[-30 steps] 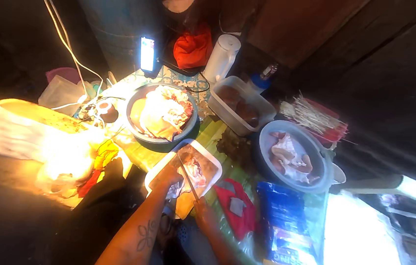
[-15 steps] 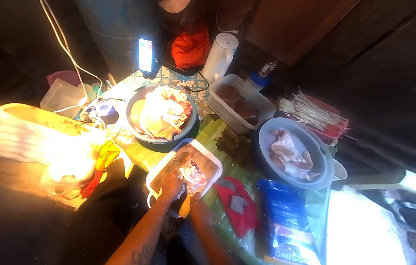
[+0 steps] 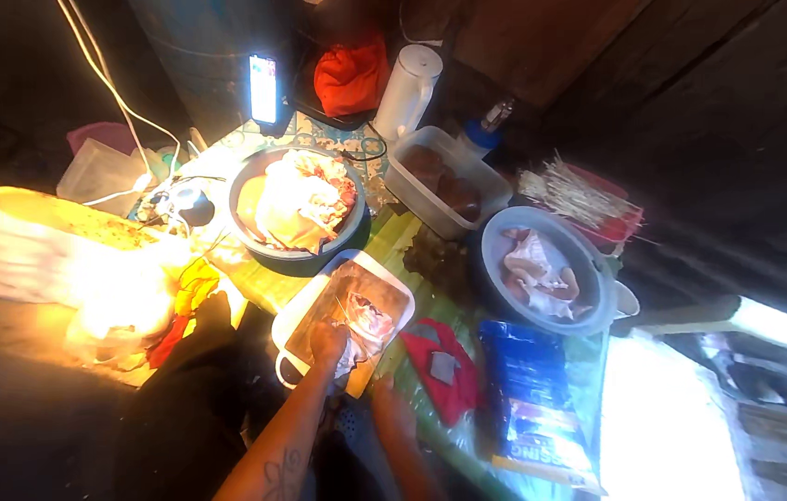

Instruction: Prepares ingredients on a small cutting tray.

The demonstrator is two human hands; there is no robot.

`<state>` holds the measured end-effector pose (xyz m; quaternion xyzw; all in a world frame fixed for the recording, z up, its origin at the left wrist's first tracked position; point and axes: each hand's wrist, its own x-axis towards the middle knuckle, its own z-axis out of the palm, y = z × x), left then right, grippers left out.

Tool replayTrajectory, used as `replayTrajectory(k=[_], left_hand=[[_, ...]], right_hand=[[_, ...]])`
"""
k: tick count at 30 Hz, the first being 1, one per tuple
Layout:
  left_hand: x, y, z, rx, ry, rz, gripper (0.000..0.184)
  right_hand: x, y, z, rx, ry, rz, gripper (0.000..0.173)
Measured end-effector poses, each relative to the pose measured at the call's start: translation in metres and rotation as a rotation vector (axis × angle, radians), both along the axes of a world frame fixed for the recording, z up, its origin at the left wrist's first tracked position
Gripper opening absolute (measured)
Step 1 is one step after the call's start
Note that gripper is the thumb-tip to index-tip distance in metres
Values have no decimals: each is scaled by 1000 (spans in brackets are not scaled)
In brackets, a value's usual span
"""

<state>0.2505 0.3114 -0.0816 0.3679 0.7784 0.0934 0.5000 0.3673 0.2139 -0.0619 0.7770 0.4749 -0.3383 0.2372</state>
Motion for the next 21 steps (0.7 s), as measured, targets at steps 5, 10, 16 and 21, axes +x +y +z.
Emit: replayTrajectory(k=[5,10,16,21], left_hand=[[19,-22,29,-14,57,-258,28],[-17,-19,-2,12,-143,-134,32],[-25,-9,-3,-238,-347,-97,53],[-2,-11,-6,-224,-358,-35,27]], right_hand=[[-11,37,4,-16,64,23,43],[1,59,-6,-34,245,123,43],[9,52,-4,45,285,113,48],[12,50,-6,33,157,184,46]])
